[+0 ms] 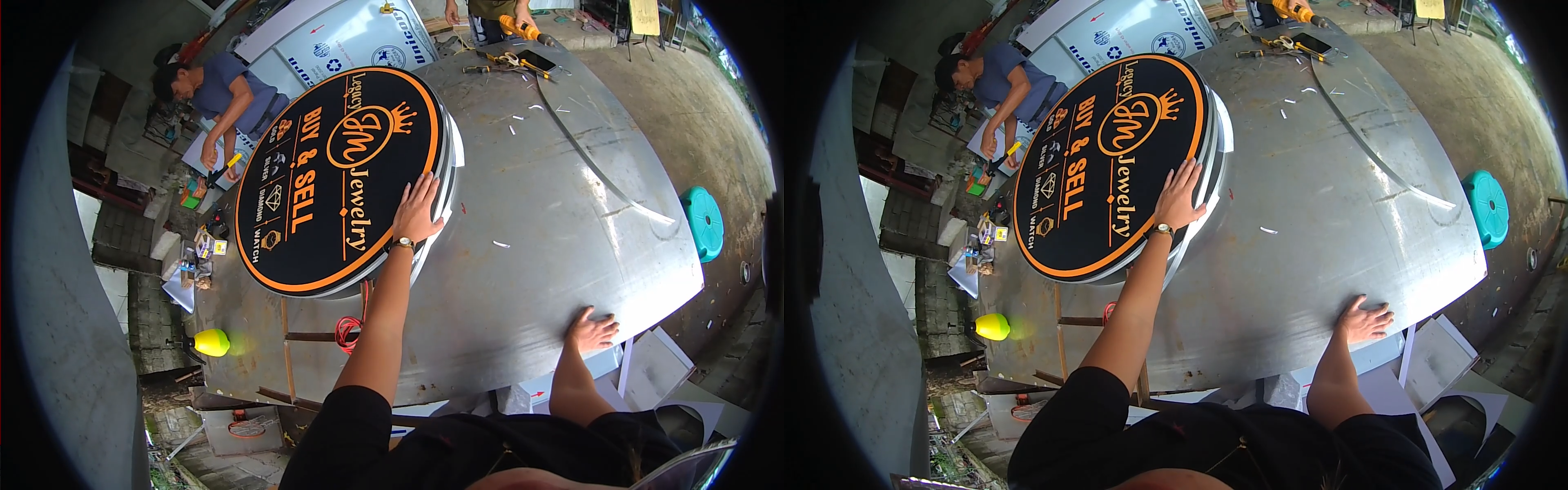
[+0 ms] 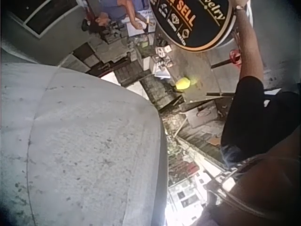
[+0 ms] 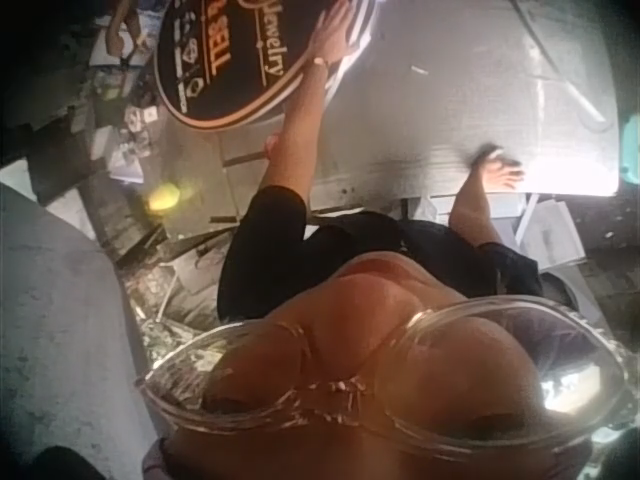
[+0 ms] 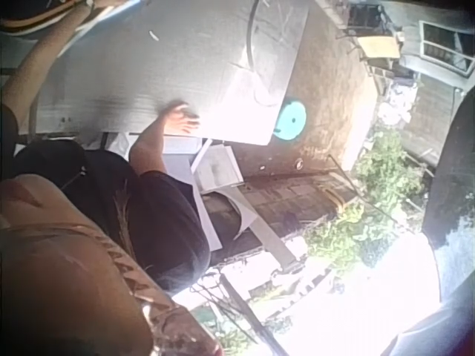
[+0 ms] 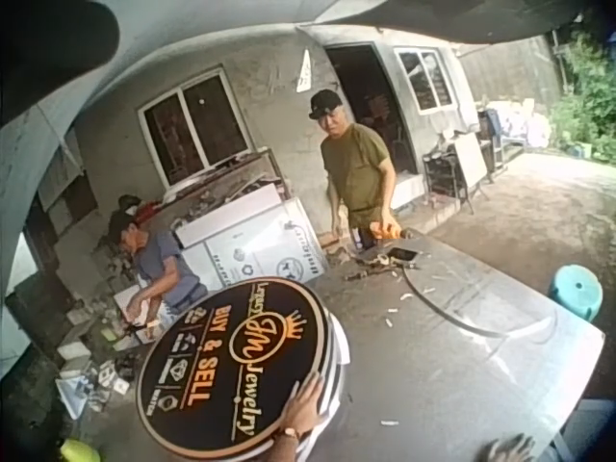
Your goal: Assembling a circular lighted jewelry store sign by attaching the frame and backing.
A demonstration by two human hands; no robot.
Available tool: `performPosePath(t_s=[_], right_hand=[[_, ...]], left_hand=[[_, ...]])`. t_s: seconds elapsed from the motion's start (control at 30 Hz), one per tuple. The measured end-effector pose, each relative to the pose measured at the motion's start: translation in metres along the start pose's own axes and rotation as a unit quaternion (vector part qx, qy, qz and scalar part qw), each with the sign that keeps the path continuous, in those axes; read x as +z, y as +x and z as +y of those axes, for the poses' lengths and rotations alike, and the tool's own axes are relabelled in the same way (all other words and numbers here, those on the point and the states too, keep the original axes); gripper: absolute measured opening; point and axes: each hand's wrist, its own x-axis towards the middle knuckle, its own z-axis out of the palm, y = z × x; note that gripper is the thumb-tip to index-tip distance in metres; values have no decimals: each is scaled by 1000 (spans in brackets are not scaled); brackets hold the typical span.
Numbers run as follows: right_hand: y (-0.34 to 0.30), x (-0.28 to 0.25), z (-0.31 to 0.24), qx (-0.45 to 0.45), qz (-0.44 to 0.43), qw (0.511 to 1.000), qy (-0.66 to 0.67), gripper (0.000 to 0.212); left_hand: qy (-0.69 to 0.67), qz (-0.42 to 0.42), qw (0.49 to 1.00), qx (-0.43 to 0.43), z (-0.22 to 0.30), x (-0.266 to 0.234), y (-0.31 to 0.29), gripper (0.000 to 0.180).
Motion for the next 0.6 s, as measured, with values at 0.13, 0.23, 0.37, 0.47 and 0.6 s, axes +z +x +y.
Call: performPosePath(t_s=[0.13,0.23,0.37,0.47,0.6], right_hand=[[0,-3,-1,0,-10,1000,-7,76],[0,0,-1,1,-4,1000,-9,76],[0,-3,-1,-2,-6,1000,-11,75],[0,-4,-1,-1,-8,1000,-17,75],[0,-5,-1,1,-12,1000,-20,76]], left_hand=[[0,6,1000,5,-2,1,0,88],[0,6,1000,6,-1,1,0,88],[0,4,1000,4,-1,2,0,88],[0,6,1000,4,-1,2,0,87],[-1,2,1000,1,-1,1,-1,88]])
